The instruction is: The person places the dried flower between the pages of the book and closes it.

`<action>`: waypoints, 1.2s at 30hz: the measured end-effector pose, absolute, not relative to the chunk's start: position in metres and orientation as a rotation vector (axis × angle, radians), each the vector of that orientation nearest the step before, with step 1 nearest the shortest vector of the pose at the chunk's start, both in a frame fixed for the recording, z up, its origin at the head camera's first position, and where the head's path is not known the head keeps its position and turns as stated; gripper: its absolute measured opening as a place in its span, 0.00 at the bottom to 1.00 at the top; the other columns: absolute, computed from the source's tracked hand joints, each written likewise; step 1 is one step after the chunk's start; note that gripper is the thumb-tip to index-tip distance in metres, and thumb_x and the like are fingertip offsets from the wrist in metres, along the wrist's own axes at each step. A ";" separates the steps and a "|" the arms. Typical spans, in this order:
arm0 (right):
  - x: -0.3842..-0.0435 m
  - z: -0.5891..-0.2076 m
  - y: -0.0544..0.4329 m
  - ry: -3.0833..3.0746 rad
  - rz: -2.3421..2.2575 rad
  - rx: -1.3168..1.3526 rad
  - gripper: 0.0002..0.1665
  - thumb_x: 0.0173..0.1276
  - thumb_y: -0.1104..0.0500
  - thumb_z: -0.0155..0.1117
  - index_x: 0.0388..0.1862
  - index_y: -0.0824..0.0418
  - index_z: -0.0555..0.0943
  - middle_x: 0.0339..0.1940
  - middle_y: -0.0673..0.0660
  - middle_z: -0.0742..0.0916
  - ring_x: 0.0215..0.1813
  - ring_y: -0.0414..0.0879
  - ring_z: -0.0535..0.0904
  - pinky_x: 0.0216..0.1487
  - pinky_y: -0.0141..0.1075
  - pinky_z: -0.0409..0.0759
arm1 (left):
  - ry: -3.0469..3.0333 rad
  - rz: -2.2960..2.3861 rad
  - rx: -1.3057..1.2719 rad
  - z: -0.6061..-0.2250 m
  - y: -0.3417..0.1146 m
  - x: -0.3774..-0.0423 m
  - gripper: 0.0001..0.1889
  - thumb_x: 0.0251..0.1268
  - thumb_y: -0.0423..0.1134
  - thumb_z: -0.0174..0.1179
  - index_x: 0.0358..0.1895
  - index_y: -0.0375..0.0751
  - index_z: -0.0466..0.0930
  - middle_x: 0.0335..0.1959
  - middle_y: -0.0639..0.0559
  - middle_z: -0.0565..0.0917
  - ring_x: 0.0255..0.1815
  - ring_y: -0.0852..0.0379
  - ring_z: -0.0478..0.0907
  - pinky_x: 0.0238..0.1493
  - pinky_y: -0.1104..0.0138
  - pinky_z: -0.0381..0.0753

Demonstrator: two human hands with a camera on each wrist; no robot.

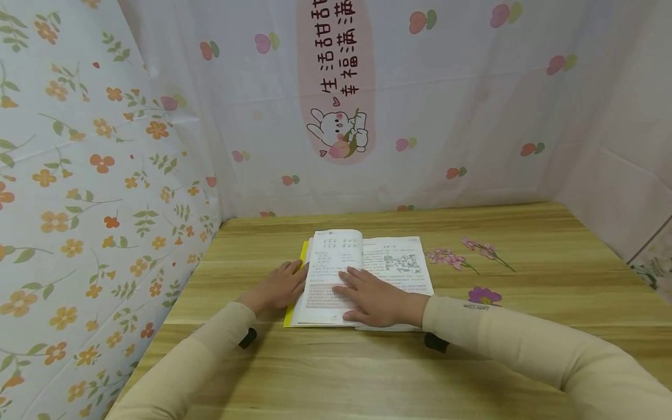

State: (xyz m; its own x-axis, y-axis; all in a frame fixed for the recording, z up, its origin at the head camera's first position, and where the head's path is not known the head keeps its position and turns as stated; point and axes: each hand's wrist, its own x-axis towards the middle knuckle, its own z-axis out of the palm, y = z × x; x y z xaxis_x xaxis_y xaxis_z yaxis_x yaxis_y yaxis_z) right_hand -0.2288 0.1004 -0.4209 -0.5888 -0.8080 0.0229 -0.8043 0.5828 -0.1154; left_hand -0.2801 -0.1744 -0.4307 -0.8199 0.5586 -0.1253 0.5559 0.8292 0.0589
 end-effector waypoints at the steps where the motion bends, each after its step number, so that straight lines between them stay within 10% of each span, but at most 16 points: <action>1: -0.229 -0.421 0.100 2.766 -0.169 -1.410 0.38 0.75 0.38 0.47 0.76 0.57 0.62 0.76 0.65 0.60 0.77 0.60 0.48 0.72 0.51 0.49 | 2.871 0.051 0.890 -0.430 -0.175 -0.280 0.29 0.80 0.46 0.39 0.76 0.34 0.53 0.72 0.33 0.59 0.70 0.36 0.58 0.65 0.45 0.61; 36: -0.230 -0.416 0.084 2.718 0.058 -1.366 0.32 0.73 0.40 0.51 0.71 0.52 0.70 0.73 0.61 0.66 0.75 0.60 0.55 0.71 0.51 0.53 | 2.869 -0.107 0.822 -0.431 -0.154 -0.276 0.44 0.70 0.68 0.42 0.78 0.42 0.48 0.73 0.33 0.55 0.72 0.35 0.54 0.65 0.42 0.58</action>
State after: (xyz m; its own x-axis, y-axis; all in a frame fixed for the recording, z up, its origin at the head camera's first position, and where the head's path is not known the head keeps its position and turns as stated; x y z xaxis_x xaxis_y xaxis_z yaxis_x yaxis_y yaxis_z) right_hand -0.2297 0.0840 -0.4165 -0.5931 -0.7982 -0.1054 -0.8020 0.5972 -0.0103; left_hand -0.2758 -0.1537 -0.4311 -0.8372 0.5204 -0.1685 0.5315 0.8466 -0.0261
